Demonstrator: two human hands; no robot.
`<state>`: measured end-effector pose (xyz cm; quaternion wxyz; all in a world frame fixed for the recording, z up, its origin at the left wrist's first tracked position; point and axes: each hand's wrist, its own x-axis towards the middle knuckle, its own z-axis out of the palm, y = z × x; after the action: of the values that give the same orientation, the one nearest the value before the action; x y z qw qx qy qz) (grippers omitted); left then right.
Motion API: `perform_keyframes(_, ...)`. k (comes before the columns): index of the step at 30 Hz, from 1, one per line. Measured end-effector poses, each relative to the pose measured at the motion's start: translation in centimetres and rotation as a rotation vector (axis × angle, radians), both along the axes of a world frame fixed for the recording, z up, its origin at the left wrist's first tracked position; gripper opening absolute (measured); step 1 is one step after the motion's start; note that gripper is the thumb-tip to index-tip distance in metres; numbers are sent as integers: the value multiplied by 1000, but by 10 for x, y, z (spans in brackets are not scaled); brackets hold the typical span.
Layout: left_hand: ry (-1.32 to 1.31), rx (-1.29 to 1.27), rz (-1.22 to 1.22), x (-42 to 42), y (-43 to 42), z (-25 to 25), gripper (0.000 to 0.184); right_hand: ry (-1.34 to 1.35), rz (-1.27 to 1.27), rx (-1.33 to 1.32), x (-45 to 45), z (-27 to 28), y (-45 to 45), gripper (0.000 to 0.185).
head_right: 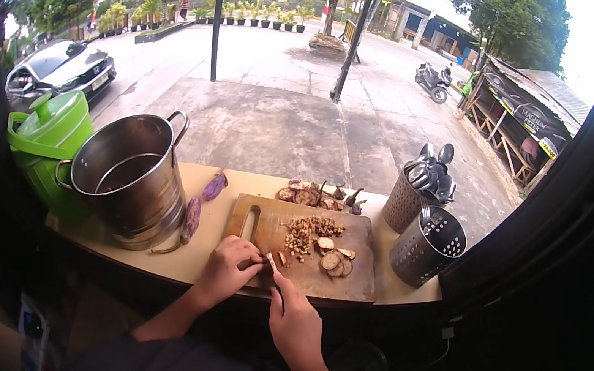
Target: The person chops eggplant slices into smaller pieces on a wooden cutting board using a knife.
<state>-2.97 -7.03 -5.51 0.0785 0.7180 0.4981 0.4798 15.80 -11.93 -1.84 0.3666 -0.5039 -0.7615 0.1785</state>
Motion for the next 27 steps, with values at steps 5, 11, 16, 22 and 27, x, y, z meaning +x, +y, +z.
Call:
perform_keyframes(5,18,6,-29,-2,-1,7,12,-77,-37,-73,-11,10,5,31)
perform_keyframes(11,4,-16,-69,-4,-1,11,11,-116,-51,0,-19,0,13,32)
perform_keyframes(16,-5,-47,-67,-4,-2,9,11,-207,-63,10,-16,7,5,33)
perform_keyframes(22,-41,-19,-83,-5,0,2,11,34,-99,-33,-20,9,11,28)
perform_keyframes(27,-66,-6,-79,-6,0,2,13,6,-118,-79,-19,17,-6,29)
